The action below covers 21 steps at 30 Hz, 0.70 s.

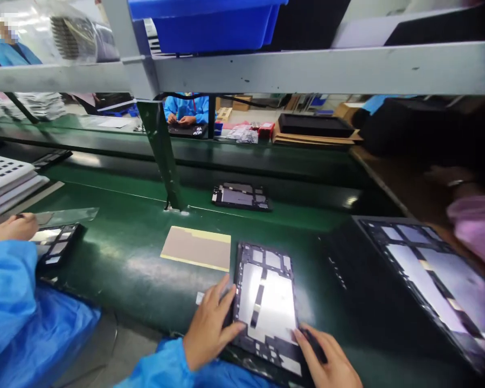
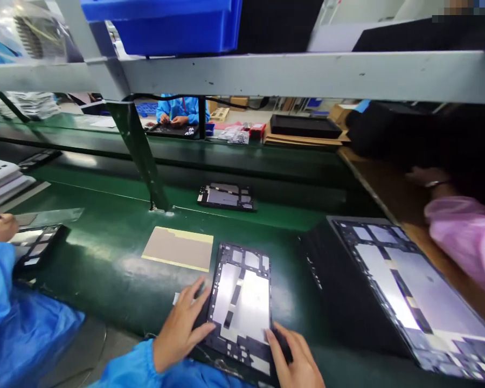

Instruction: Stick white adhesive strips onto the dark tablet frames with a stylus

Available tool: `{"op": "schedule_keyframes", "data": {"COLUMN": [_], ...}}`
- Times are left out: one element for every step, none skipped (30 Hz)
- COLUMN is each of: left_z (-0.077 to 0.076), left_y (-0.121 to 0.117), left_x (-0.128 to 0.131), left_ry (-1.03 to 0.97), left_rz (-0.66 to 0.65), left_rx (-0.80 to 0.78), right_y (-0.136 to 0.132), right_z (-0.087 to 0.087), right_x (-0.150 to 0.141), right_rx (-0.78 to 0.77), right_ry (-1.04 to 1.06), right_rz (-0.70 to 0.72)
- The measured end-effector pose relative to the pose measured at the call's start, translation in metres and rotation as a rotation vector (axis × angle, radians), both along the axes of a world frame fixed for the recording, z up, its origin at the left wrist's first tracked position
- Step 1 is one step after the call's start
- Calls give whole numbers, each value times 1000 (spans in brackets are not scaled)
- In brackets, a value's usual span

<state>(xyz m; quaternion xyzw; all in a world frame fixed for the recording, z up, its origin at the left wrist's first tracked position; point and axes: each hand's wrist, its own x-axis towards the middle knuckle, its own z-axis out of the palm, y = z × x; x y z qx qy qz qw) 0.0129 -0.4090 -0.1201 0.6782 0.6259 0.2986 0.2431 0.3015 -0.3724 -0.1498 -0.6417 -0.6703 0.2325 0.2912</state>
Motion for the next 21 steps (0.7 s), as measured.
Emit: {"op": "schedule_keyframes", "data": {"left_z": [-4,-7,-10,-11,-11,-9,-6,-1,4,9,14,19,23,26,28,30,31,31,31,30,29], "left_y": [-3,-6,-7,-8,-8,-8,-8,-8,-10,-13,-17,-22,-27,-32,-35,-37,-37,-35,-32,-29,-26], "left_x": [-15,-29,-41,-50,-56,-57,-53,-44,-32,-17,-1,15,29,40,48,53,53,51,47,40,33], "left_ry": [32,28,-7,-77,-180,-315,-478,-662,-856,-1040,-1195,-1307,-1368,-1385,-1374,-1356,-1341,-1330,-1320,-1303,-1275], "left_rz": [-1,12,42,87,143,215,295,370,421,432,410,364,306,250,202,166,137,118,120,142,184], "left_rx": [56,95,116,119,101,66,12,-57,-135,-223,-310,-392,-458,-495,-502,-484,-446,-402,-360,-324,-291], "right_y": [1,1,0,-3,-6,-11,-16,-22,-29,-35,-40,-44,-46,-46,-46,-46,-49,-54,-62,-74,-88], "right_z": [7,14,22,28,34,39,43,47,50,53,56,59,62,65,68,71,74,77,79,79,77], "right_x": [-2,-5,-8,-13,-20,-30,-41,-54,-68,-81,-94,-103,-109,-109,-103,-92,-77,-59,-40,-23,-9], "right_rx": [32,80,130,179,220,251,261,250,219,169,105,38,-26,-78,-110,-127,-131,-129,-133,-153,-189], "right_ry": [-11,-13,-5,15,50,99,155,212,265,314,356,396,432,462,479,473,438,370,275,161,37], "right_rz": [-24,-33,-22,7,55,113,181,245,297,334,351,349,336,318,289,257,241,250,295,374,472]}}
